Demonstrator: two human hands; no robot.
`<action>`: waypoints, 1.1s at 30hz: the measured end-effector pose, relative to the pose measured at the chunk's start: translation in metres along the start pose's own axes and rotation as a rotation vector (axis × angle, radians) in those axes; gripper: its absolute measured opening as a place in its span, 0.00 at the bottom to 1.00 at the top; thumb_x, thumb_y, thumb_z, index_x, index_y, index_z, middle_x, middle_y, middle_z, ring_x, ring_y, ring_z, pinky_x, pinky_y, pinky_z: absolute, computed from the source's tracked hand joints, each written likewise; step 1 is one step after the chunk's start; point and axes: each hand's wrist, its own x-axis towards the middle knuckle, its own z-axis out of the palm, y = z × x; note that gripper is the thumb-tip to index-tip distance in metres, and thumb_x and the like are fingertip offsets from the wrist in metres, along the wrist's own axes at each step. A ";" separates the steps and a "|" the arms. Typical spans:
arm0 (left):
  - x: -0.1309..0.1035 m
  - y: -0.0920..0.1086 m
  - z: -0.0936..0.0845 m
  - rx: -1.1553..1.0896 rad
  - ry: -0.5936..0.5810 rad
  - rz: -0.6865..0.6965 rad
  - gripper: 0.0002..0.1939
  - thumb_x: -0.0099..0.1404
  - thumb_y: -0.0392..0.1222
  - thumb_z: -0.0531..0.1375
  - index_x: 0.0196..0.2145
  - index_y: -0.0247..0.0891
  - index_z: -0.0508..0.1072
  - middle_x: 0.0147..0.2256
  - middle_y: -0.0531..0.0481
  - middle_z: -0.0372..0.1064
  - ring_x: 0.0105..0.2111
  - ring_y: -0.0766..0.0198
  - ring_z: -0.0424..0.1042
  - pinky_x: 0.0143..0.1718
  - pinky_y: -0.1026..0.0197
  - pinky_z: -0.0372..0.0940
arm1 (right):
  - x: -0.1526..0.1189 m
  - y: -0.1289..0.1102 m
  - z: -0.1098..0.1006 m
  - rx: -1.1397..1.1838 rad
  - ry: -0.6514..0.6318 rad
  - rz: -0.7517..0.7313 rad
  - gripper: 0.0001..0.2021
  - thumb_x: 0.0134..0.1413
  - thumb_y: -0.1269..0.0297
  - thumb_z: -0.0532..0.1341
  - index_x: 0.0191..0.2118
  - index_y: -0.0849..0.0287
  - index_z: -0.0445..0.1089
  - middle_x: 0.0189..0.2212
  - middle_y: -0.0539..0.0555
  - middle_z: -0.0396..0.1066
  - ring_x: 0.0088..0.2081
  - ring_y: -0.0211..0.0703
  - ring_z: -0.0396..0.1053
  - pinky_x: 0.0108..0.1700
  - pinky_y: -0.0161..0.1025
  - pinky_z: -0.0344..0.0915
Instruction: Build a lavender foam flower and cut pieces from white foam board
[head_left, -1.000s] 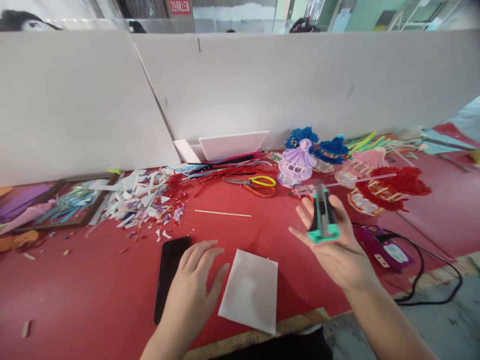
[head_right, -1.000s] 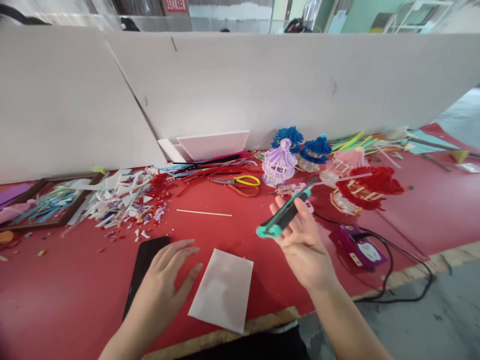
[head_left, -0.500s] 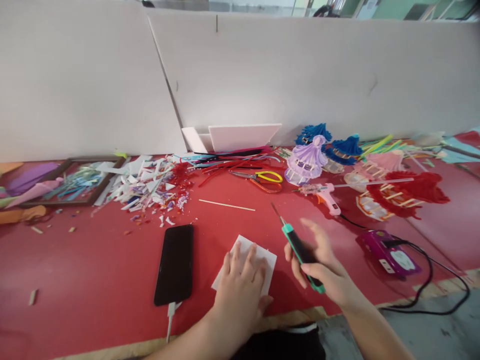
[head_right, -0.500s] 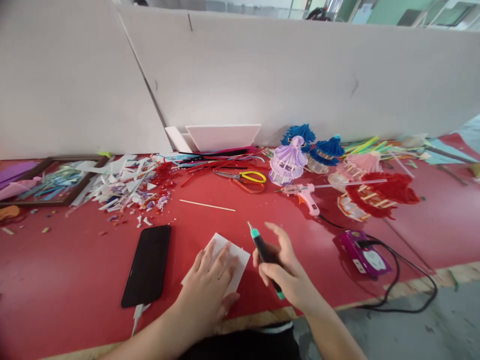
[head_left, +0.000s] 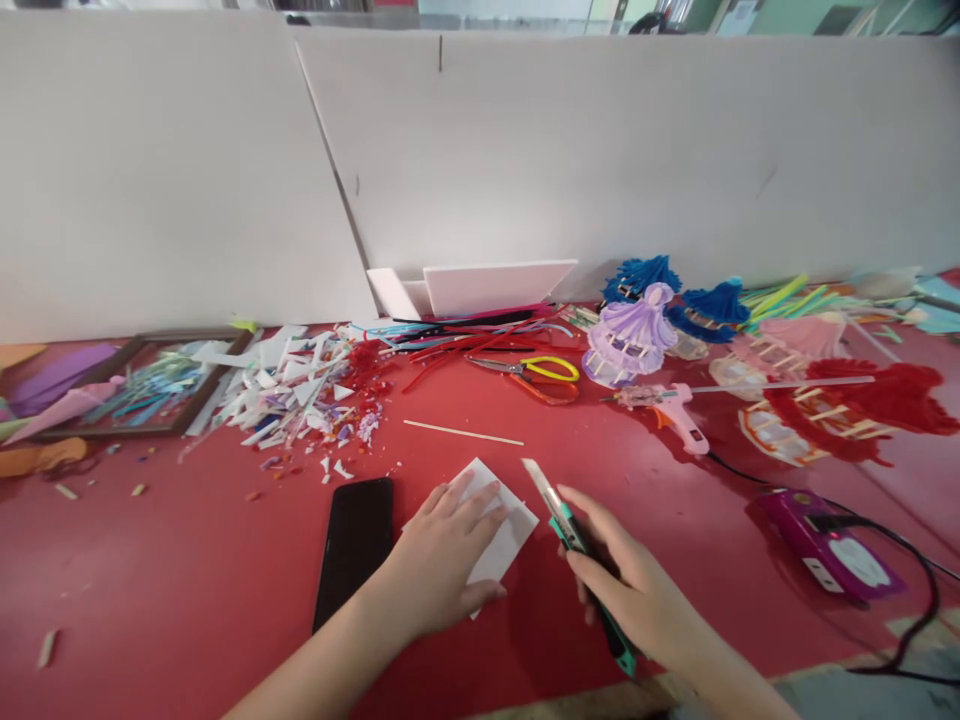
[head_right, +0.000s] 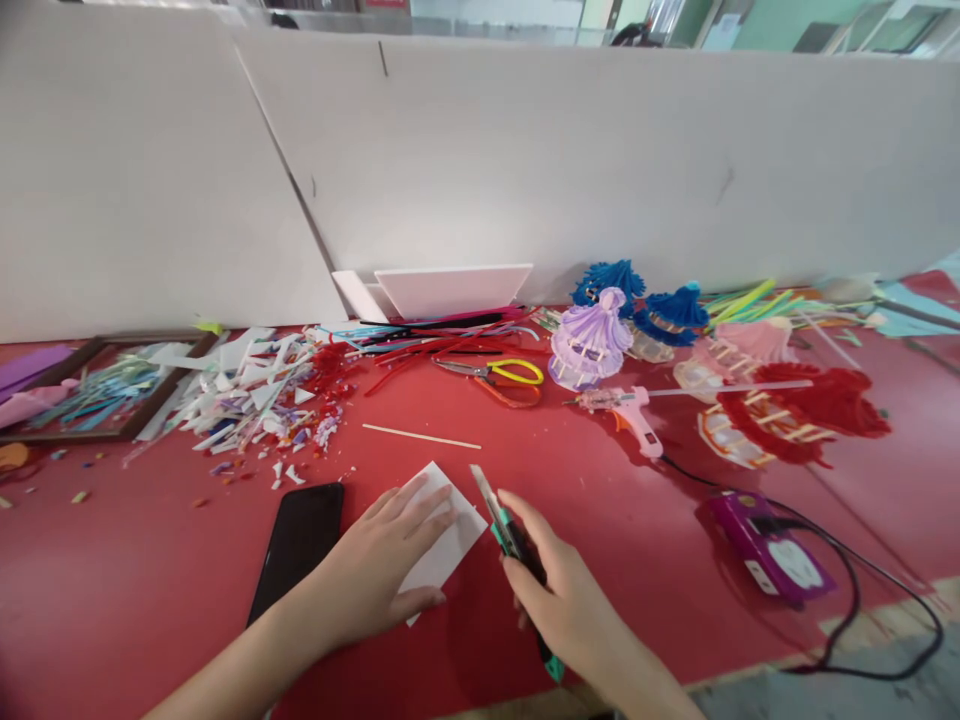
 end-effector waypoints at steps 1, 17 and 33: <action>0.001 -0.002 0.002 0.005 0.007 0.006 0.40 0.53 0.49 0.67 0.61 0.42 0.59 0.64 0.45 0.52 0.65 0.43 0.44 0.62 0.39 0.49 | 0.002 0.001 0.001 -0.037 -0.002 -0.020 0.28 0.58 0.58 0.53 0.63 0.51 0.52 0.29 0.48 0.70 0.24 0.37 0.68 0.29 0.37 0.70; 0.004 0.002 0.007 -0.002 0.026 -0.034 0.36 0.63 0.60 0.55 0.62 0.35 0.59 0.63 0.41 0.56 0.64 0.40 0.47 0.62 0.38 0.48 | 0.016 0.010 -0.002 -0.474 0.082 -0.319 0.25 0.56 0.68 0.50 0.59 0.59 0.62 0.53 0.60 0.70 0.54 0.47 0.69 0.55 0.45 0.66; -0.002 0.002 0.014 -0.066 0.064 0.016 0.33 0.63 0.55 0.57 0.61 0.36 0.58 0.61 0.44 0.58 0.63 0.42 0.48 0.63 0.37 0.45 | 0.014 -0.009 0.005 -0.377 -0.045 -0.264 0.24 0.55 0.71 0.54 0.57 0.51 0.66 0.42 0.55 0.73 0.43 0.45 0.72 0.48 0.42 0.68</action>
